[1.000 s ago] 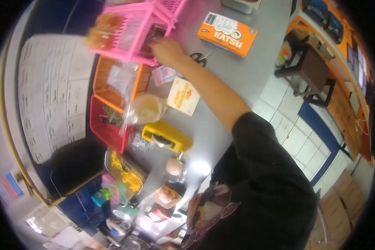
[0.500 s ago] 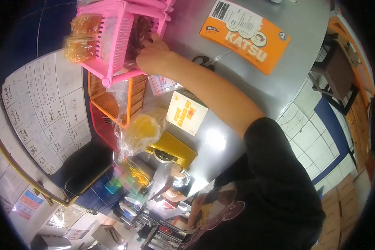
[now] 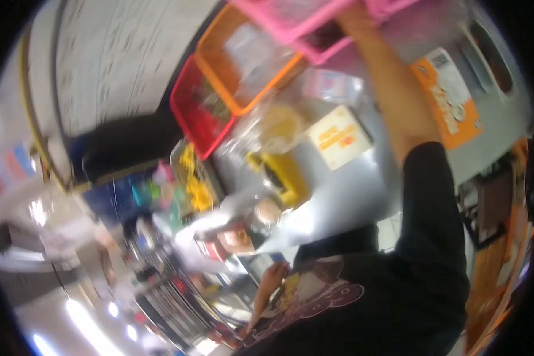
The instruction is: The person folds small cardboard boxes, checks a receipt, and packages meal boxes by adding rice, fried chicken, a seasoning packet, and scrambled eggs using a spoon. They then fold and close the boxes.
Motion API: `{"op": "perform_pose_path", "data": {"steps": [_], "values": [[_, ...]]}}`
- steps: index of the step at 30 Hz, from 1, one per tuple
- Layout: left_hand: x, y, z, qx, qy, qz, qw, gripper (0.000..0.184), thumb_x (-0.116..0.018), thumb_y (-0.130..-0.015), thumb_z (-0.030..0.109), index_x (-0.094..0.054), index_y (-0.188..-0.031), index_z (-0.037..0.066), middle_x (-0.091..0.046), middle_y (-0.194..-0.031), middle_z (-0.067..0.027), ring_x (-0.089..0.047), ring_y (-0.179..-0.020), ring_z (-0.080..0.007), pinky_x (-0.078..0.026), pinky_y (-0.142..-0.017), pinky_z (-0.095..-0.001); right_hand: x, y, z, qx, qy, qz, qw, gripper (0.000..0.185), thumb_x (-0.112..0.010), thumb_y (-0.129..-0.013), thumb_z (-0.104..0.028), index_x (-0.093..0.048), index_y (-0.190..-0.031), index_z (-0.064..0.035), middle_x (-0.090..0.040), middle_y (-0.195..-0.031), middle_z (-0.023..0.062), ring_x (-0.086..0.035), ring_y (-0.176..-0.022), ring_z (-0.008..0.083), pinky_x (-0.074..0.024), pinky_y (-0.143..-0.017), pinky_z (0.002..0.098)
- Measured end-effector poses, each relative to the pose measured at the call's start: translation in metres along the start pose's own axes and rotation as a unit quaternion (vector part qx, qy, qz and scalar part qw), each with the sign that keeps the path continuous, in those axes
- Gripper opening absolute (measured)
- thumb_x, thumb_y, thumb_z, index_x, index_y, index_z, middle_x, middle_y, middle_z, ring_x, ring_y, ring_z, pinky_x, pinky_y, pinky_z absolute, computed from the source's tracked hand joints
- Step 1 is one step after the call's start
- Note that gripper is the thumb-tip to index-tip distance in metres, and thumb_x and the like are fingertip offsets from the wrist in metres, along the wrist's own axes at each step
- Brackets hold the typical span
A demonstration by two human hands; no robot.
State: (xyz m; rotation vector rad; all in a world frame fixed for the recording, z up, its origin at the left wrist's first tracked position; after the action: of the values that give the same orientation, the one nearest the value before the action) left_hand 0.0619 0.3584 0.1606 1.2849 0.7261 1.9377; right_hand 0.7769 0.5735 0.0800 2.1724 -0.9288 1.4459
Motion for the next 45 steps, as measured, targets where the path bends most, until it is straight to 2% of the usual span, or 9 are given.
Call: {"op": "perform_pose_path", "data": {"steps": [8, 10, 13, 18, 20, 23, 30, 35, 45], "values": [[0.003, 0.024, -0.024, 0.07, 0.052, 0.043, 0.995, 0.036, -0.055, -0.101, 0.037, -0.07, -0.104, 0.004, -0.07, -0.089, -0.0204, -0.069, -0.083, -0.0356, -0.053, -0.075, -0.0423, 0.017, 0.036, 0.015, 0.085, 0.26, 0.024, 0.961, 0.027, -0.052, -0.096, -0.019, -0.064, -0.112, -0.001, -0.068, -0.108, 0.0211, -0.066, -0.1, 0.0338, -0.052, -0.089, 0.0463], [0.009, 0.022, -0.024, -0.082, -0.053, 0.051, 0.994, 0.035, -0.054, -0.1, 0.037, -0.07, -0.101, 0.005, -0.069, -0.093, -0.0224, -0.066, -0.09, -0.0422, -0.052, -0.078, -0.0486, 0.057, 0.095, -0.005, 0.181, 0.22, 0.243, 0.927, 0.034, -0.049, -0.101, -0.025, -0.064, -0.12, -0.0023, -0.068, -0.113, 0.0182, -0.063, -0.109, 0.0335, -0.0523, -0.09, 0.0438], [0.054, 0.033, -0.01, -0.099, -0.03, 0.053, 0.993, 0.035, -0.053, -0.1, 0.036, -0.07, -0.101, 0.005, -0.069, -0.095, -0.0224, -0.065, -0.092, -0.0425, -0.051, -0.08, -0.0521, 0.093, 0.188, -0.013, 0.093, -0.02, 0.299, 0.95, 0.039, -0.043, -0.107, -0.027, -0.065, -0.123, 0.0, -0.07, -0.117, 0.0199, -0.066, -0.104, 0.0365, -0.0498, -0.093, 0.0418], [0.117, 0.03, -0.013, -0.134, 0.193, 0.008, 0.972, 0.032, -0.057, -0.102, 0.03, -0.067, -0.12, 0.006, -0.07, -0.11, -0.0151, -0.069, -0.096, -0.0285, -0.054, -0.085, -0.0387, 0.061, 0.425, -0.212, 0.042, -0.47, -0.112, 0.874, 0.035, -0.047, -0.107, -0.031, -0.064, -0.098, -0.0029, -0.068, -0.083, 0.0078, -0.065, -0.071, 0.0148, -0.0531, -0.069, 0.0315], [0.131, 0.029, -0.014, -0.212, 0.537, -0.014, 0.816, 0.034, -0.061, -0.101, 0.026, -0.064, -0.125, 0.002, -0.071, -0.109, -0.0099, -0.068, -0.095, -0.019, -0.054, -0.085, -0.0323, 0.036, 0.502, -0.305, -0.005, -0.537, -0.241, 0.809, 0.031, -0.051, -0.106, -0.028, -0.064, -0.093, -0.0037, -0.068, -0.081, 0.007, -0.063, -0.067, 0.0135, -0.0508, -0.061, 0.0274], [0.15, 0.024, -0.045, -0.237, 0.572, -0.035, 0.785, 0.037, -0.067, -0.098, 0.02, -0.06, -0.129, -0.001, -0.07, -0.113, -0.0078, -0.065, -0.094, -0.0142, -0.054, -0.082, -0.0292, 0.02, 0.562, -0.398, 0.002, -0.518, -0.34, 0.785, 0.029, -0.051, -0.106, -0.024, -0.064, -0.095, -0.0004, -0.063, -0.074, 0.0038, -0.057, -0.064, 0.0105, -0.0449, -0.058, 0.0266], [0.182, 0.029, -0.11, -0.15, 0.541, -0.031, 0.827, 0.037, -0.07, -0.095, 0.015, -0.063, -0.126, -0.001, -0.07, -0.112, -0.0104, -0.066, -0.093, -0.0116, -0.054, -0.078, -0.0256, 0.01, 0.598, -0.454, 0.035, -0.428, -0.279, 0.859, 0.033, -0.052, -0.105, -0.027, -0.066, -0.093, 0.0004, -0.061, -0.065, 0.0039, -0.054, -0.057, 0.0095, -0.0433, -0.054, 0.0272], [0.189, 0.019, -0.117, -0.118, 0.648, -0.05, 0.751, 0.031, -0.067, -0.097, 0.018, -0.066, -0.123, 0.001, -0.071, -0.111, -0.0098, -0.065, -0.096, -0.0121, -0.051, -0.078, -0.0251, 0.015, 0.59, -0.471, 0.088, -0.374, -0.272, 0.882, 0.027, -0.056, -0.104, -0.022, -0.066, -0.094, 0.001, -0.067, -0.071, 0.0057, -0.059, -0.06, 0.0094, -0.046, -0.055, 0.0261], [0.198, -0.005, -0.125, -0.108, 0.648, 0.08, 0.75, 0.023, -0.07, -0.096, 0.023, -0.07, -0.106, 0.002, -0.069, -0.089, -0.003, -0.061, -0.075, -0.0098, -0.048, -0.067, -0.0249, -0.004, 0.562, -0.488, 0.032, -0.456, -0.343, 0.821, 0.021, -0.062, -0.1, -0.018, -0.067, -0.096, 0.0022, -0.071, -0.08, 0.0059, -0.063, -0.062, 0.0105, -0.0512, -0.058, 0.0268]]}}
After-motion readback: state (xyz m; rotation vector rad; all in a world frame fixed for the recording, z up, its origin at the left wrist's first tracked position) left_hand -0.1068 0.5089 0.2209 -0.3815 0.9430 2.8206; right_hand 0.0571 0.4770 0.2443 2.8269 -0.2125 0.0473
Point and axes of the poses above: each hand's wrist, its own y-axis away from the middle knuckle, its own x-axis out of the back of the hand, z = x × y, the point moved 6 cm from there along -y, towards the middle knuckle
